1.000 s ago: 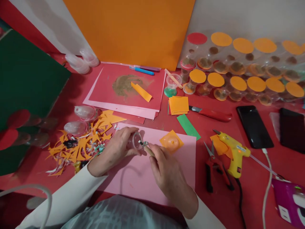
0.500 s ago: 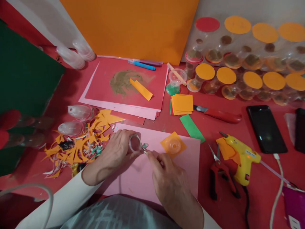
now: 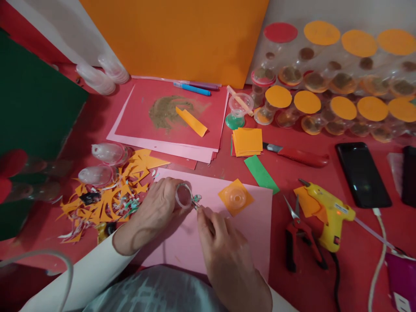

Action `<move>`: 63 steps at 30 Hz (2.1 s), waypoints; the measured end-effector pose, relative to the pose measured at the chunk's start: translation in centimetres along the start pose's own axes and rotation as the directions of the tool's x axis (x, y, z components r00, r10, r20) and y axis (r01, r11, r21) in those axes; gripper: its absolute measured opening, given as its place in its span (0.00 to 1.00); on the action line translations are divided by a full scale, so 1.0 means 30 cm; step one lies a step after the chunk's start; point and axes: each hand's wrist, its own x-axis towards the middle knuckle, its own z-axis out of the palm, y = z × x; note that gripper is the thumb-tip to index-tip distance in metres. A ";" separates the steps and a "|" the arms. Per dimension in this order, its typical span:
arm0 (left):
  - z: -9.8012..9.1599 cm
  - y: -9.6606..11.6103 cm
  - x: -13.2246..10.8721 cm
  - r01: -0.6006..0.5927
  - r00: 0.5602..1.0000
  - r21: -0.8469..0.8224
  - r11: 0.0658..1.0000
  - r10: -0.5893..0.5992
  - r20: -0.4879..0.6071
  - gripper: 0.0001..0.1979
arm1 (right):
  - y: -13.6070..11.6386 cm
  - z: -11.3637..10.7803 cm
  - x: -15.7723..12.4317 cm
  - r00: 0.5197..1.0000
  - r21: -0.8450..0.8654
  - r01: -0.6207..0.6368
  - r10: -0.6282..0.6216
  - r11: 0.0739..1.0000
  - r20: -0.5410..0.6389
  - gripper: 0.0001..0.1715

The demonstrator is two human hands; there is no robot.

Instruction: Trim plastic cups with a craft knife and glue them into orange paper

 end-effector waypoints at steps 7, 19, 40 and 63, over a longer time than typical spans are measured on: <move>-0.002 0.005 0.007 -0.008 1.000 -0.004 1.000 0.008 -0.014 0.07 | -0.023 -0.022 0.015 0.999 -0.091 0.038 -0.039 0.995 -0.009 0.28; -0.007 0.002 0.006 0.023 0.999 0.022 0.999 -0.024 0.047 0.07 | -0.037 -0.002 0.001 1.000 -0.127 0.028 -0.027 0.991 0.013 0.27; 0.001 0.001 0.008 -0.020 1.000 0.132 0.991 0.018 0.016 0.08 | -0.040 0.006 0.040 0.988 -0.262 0.097 -0.125 0.960 -0.093 0.24; 0.010 -0.005 0.008 -0.013 1.000 0.071 0.997 0.014 -0.019 0.09 | -0.048 -0.010 0.045 0.983 -0.290 0.104 -0.143 0.951 -0.118 0.24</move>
